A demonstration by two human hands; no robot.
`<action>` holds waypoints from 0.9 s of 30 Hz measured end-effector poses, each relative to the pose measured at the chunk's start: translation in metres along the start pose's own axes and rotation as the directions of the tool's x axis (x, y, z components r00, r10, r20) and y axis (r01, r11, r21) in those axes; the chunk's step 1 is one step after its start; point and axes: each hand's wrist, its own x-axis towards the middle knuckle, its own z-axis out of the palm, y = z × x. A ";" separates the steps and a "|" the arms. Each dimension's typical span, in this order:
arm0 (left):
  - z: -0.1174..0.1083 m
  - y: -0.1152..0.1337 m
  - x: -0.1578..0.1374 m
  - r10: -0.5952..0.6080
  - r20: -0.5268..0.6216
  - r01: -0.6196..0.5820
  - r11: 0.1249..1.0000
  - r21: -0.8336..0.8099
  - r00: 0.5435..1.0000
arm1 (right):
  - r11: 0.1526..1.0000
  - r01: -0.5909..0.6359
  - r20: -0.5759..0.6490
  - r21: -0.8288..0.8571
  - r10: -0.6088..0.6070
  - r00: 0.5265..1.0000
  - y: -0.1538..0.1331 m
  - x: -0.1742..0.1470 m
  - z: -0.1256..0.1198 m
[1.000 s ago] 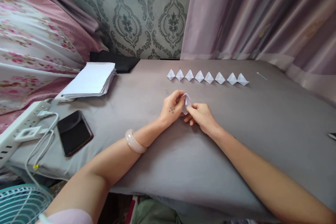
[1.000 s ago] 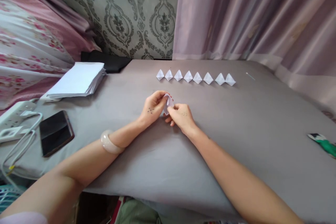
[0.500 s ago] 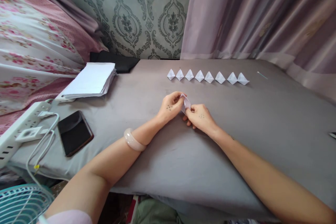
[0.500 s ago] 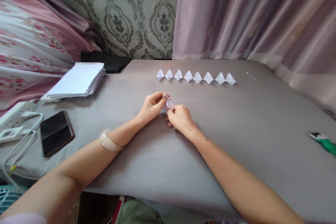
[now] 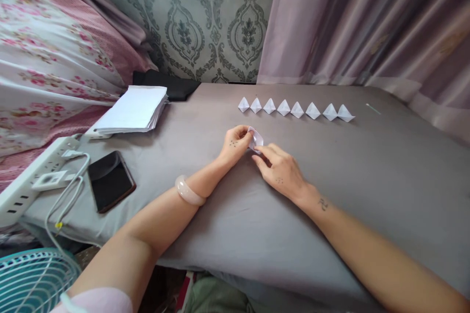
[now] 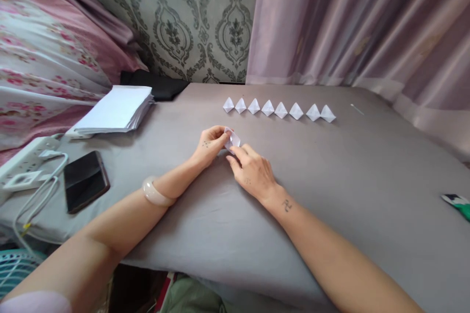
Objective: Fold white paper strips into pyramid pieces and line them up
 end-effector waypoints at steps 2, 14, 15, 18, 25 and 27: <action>0.000 -0.001 0.001 0.007 -0.009 -0.006 1.000 0.028 1.000 | 0.996 0.006 0.053 -0.087 -0.001 0.999 0.000 -0.002 0.002; -0.002 -0.005 0.004 -0.005 0.084 -0.005 0.994 0.113 0.996 | 0.992 0.023 0.044 -0.125 -0.018 0.999 0.003 -0.001 0.006; -0.003 -0.007 0.005 -0.014 0.089 0.004 0.993 0.114 0.996 | 0.994 0.022 0.028 -0.108 -0.019 0.999 0.004 -0.001 0.006; -0.004 -0.013 0.010 -0.097 0.064 0.094 0.994 0.053 0.993 | 0.998 0.029 0.002 -0.056 -0.029 1.000 0.006 0.000 0.010; -0.009 -0.009 0.016 -0.220 0.010 0.220 0.968 -0.118 0.975 | 0.991 0.125 -0.035 -0.039 -0.127 0.991 -0.003 0.015 0.011; -0.012 -0.001 0.017 -0.248 0.016 0.246 0.949 -0.195 0.969 | 0.986 0.159 -0.031 -0.058 -0.161 0.986 -0.008 0.024 0.005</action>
